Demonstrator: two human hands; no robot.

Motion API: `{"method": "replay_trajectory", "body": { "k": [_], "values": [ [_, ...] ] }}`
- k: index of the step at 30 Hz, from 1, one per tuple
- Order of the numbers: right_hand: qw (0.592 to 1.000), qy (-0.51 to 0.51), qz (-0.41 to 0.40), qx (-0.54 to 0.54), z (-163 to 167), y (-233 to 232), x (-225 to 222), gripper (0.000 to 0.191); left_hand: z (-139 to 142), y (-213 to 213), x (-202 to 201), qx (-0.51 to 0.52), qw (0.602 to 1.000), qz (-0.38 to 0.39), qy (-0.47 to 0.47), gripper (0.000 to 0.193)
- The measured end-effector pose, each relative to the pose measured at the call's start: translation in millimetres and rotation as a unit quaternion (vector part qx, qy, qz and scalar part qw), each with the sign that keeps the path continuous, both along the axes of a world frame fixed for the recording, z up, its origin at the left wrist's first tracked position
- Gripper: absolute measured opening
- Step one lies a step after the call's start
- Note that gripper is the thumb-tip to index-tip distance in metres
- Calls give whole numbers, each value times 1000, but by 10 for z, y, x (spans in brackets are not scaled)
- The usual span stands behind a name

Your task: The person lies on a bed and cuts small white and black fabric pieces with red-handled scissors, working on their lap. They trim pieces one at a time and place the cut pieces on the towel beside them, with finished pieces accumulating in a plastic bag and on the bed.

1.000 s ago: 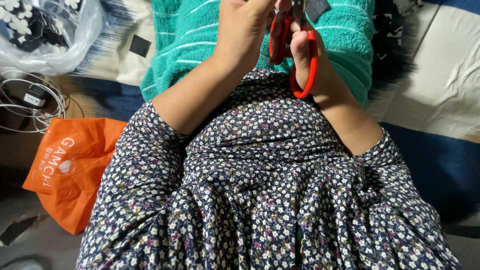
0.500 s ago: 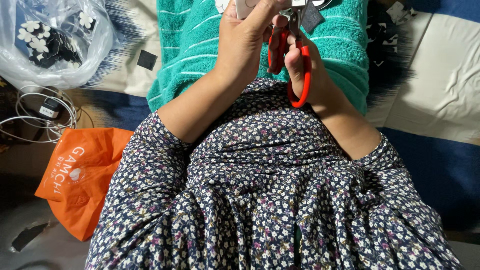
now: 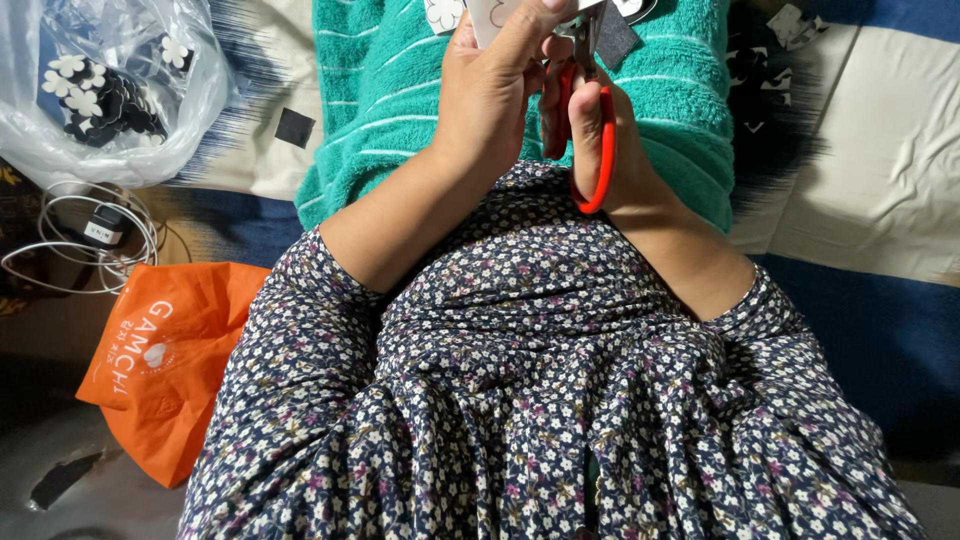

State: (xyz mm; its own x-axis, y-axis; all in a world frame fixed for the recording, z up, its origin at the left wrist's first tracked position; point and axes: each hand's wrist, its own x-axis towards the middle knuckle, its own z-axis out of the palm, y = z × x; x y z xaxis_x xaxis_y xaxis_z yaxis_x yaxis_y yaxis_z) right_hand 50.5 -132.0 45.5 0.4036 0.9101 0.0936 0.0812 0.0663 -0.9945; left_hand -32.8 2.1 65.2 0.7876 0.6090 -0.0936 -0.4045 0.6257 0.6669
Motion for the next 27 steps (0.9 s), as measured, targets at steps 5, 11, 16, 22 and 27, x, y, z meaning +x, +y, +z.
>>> {"method": "replay_trajectory", "body": {
  "k": [5,11,16,22,27],
  "values": [
    [999,5,-18,-42,6,0,-16,75,-63,5,12,-7,1000,6,4,18],
    [998,49,-12,-31,84,12,-35,71,-103,36,14,-25,1000,9,7,19],
    [999,-30,31,-2,244,2,-15,67,-83,52,-5,-14,1000,15,-7,17],
    [999,-15,44,-1,289,-21,-35,67,-21,67,-53,-14,1000,12,3,12],
    [997,-73,18,13,187,-41,-14,61,1,44,-46,-13,1000,9,-12,11]
  ]
}}
